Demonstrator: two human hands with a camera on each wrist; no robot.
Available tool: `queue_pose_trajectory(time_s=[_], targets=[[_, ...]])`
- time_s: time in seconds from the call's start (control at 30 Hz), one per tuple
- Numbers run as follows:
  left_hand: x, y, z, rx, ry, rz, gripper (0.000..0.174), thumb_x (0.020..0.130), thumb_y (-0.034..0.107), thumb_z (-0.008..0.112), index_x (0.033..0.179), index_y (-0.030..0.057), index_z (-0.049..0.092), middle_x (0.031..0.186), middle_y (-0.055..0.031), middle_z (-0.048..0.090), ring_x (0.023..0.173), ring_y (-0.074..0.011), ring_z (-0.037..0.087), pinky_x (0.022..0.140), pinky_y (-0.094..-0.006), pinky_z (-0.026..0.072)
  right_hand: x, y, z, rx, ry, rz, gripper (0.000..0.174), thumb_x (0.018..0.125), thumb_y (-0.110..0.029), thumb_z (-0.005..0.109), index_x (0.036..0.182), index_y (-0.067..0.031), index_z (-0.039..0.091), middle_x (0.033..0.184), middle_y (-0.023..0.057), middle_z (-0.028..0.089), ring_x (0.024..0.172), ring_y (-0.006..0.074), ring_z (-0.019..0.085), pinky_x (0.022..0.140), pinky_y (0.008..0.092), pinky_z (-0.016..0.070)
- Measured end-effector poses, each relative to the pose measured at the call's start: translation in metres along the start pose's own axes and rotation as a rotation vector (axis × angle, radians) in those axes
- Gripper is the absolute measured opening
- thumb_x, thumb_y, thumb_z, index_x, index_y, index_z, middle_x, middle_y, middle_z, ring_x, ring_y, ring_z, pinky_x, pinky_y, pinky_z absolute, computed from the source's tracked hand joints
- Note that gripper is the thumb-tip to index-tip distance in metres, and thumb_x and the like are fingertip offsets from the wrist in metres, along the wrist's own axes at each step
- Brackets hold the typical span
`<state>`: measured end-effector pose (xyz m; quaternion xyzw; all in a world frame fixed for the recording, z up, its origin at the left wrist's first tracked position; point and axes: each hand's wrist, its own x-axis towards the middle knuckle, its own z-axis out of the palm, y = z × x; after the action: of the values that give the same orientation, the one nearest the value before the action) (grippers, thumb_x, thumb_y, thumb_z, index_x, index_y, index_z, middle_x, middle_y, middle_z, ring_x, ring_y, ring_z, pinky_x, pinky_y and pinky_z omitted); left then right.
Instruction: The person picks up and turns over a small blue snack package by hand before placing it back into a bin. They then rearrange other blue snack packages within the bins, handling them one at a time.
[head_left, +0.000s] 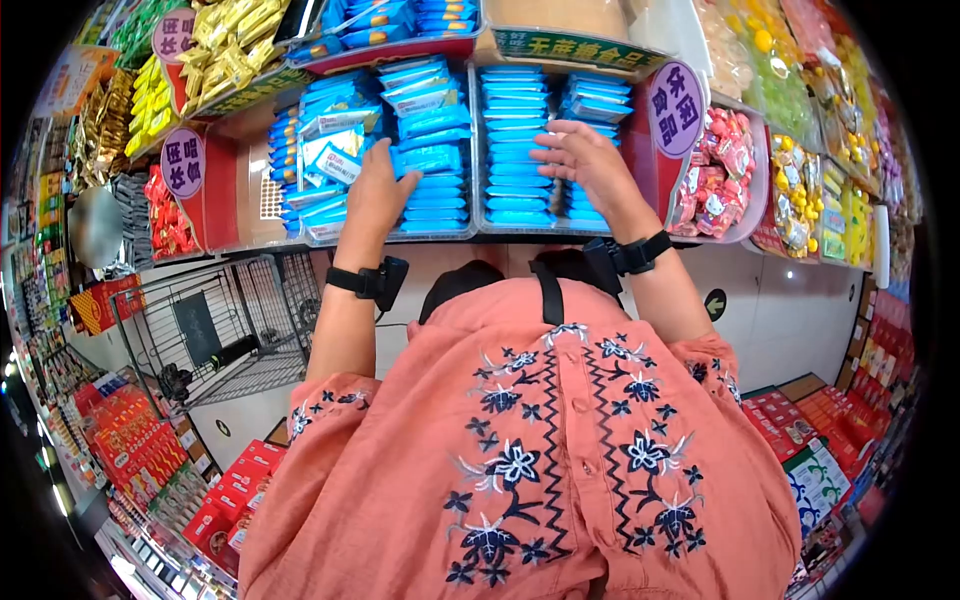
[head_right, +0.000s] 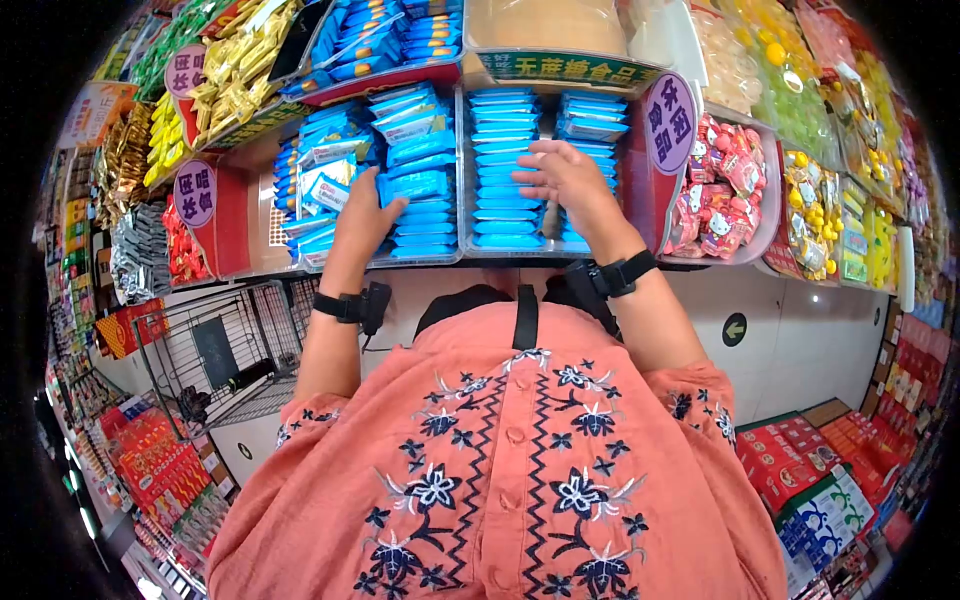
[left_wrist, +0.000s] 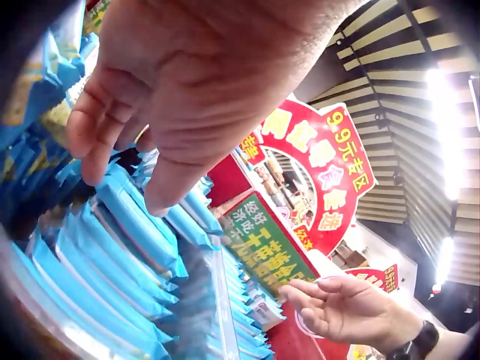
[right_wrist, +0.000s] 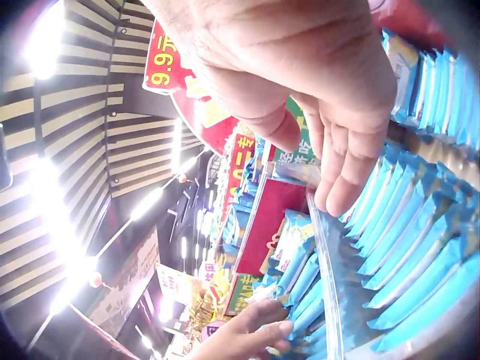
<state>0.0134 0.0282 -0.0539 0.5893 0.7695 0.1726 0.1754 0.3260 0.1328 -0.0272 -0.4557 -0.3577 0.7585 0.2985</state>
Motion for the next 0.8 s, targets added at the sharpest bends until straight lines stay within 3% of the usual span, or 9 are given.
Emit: queue_pose_trajectory(time_s=[0.03,0.17,0.27,0.57,0.67,0.77,0.8], targets=[[-0.001,-0.001,0.003,-0.004,-0.058,-0.021,0.083,0.084,0.031,0.079,0.148,-0.0037,0.039,0.143,-0.0288,0.051,0.128,-0.0431,0.055,0.101,-0.0461,0.0495,-0.005,-0.002,0.007,-0.007,-0.004,-0.003,0.045,0.099,-0.021,0.059,0.135,0.0051,0.05,0.128,0.0226,0.062,0.112,0.0318,0.067,0.09,0.0398,0.0568],[-0.003,-0.001,0.014,0.078,-0.056,-0.024,0.083,0.082,0.03,0.081,0.147,0.001,0.037,0.136,-0.0264,0.052,0.115,-0.0456,0.061,0.088,-0.0523,0.0553,-0.008,0.003,0.018,-0.011,-0.042,0.019,0.046,0.098,-0.021,0.061,0.134,0.0044,0.05,0.127,0.0222,0.062,0.111,0.0316,0.067,0.089,0.0392,0.0571],[-0.005,0.0,0.016,0.139,-0.122,-0.048,0.081,0.083,0.03,0.079,0.147,0.0005,0.038,0.135,-0.0252,0.054,0.115,-0.0439,0.061,0.09,-0.0504,0.0544,-0.01,0.006,0.024,-0.002,-0.039,0.022,0.046,0.098,-0.022,0.062,0.134,0.004,0.05,0.126,0.0215,0.063,0.11,0.0309,0.067,0.088,0.0391,0.0573],[-0.024,0.001,0.006,0.131,0.039,0.104,0.035,0.092,0.024,0.068,0.121,0.0052,0.061,0.106,-0.0202,0.067,0.087,-0.0442,0.067,0.075,-0.0501,0.0555,-0.009,0.021,0.03,-0.028,-0.036,0.057,0.044,0.099,-0.023,0.062,0.133,0.0025,0.052,0.127,0.0203,0.063,0.11,0.0303,0.067,0.088,0.0386,0.0574],[-0.023,-0.014,0.003,-0.041,0.038,0.138,0.024,0.098,0.023,0.062,0.113,0.0046,0.065,0.092,-0.0143,0.069,0.076,-0.0334,0.069,0.068,-0.0423,0.0549,-0.01,0.018,0.035,-0.053,-0.053,0.053,0.044,0.099,-0.023,0.061,0.133,0.0036,0.051,0.123,0.0195,0.064,0.105,0.028,0.069,0.083,0.0365,0.0586],[-0.025,-0.012,-0.014,-0.371,-0.138,-0.06,0.021,0.099,0.023,0.062,0.105,0.0026,0.066,0.095,-0.0133,0.071,0.074,-0.0306,0.067,0.064,-0.0387,0.0533,-0.011,0.014,0.041,-0.1,-0.086,0.058,0.047,0.099,-0.024,0.062,0.134,0.0039,0.051,0.123,0.0183,0.064,0.102,0.0266,0.07,0.082,0.0353,0.0589],[-0.026,-0.006,-0.021,-0.493,-0.173,-0.11,0.022,0.1,0.024,0.061,0.105,0.0027,0.066,0.093,-0.0106,0.071,0.072,-0.0251,0.066,0.062,-0.0347,0.0517,-0.01,0.014,0.043,-0.112,-0.095,0.058,0.048,0.099,-0.025,0.062,0.135,0.004,0.051,0.122,0.0178,0.064,0.101,0.0261,0.07,0.081,0.0351,0.059]])
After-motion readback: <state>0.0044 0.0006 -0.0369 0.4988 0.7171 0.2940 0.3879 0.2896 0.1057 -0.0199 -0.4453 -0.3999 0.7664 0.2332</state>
